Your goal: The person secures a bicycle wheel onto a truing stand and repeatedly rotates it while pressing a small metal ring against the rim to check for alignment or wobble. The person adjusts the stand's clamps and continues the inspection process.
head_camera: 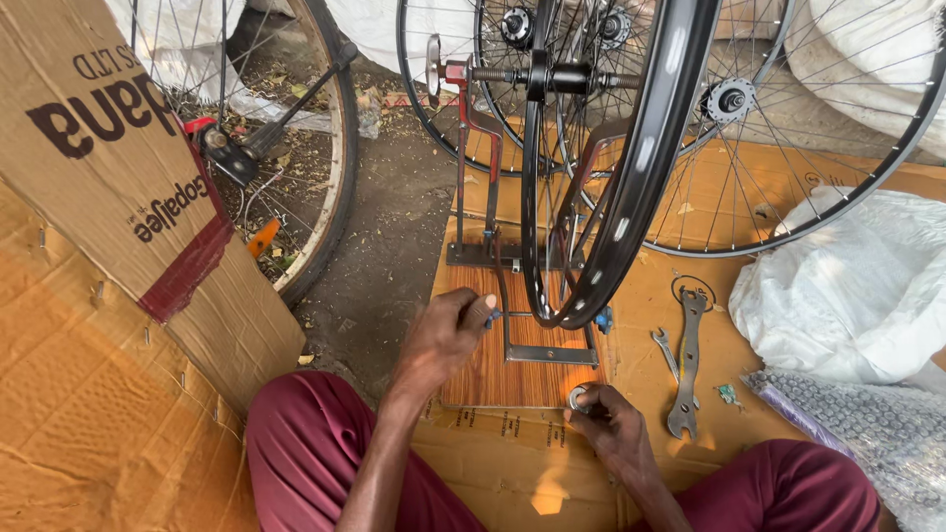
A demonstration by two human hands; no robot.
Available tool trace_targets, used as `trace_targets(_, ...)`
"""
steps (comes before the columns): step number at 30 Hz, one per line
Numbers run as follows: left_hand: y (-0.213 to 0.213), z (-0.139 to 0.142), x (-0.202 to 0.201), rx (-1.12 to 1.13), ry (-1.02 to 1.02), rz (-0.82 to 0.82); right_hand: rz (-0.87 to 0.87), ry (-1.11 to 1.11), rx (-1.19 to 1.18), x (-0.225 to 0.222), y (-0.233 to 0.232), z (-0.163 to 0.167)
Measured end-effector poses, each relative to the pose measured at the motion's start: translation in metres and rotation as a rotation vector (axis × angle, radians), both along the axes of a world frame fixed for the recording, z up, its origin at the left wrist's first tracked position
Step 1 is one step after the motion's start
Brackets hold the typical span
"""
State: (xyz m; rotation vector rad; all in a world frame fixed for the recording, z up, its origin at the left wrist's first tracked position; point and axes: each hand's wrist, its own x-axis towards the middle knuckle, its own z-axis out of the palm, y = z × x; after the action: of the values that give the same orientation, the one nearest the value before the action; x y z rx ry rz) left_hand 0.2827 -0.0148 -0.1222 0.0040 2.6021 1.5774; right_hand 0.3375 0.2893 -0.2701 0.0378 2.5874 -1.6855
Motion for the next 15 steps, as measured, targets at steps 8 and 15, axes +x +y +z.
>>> trace_targets(8, -0.002, -0.018, 0.009, 0.643, 0.406, -0.073, 0.023, 0.019, -0.034, -0.001, 0.004, -0.007)
trace_targets(15, 0.010, 0.030, -0.010, 0.606, 0.378, 0.280, 0.019, 0.029, 0.009, -0.002, 0.006, -0.012)
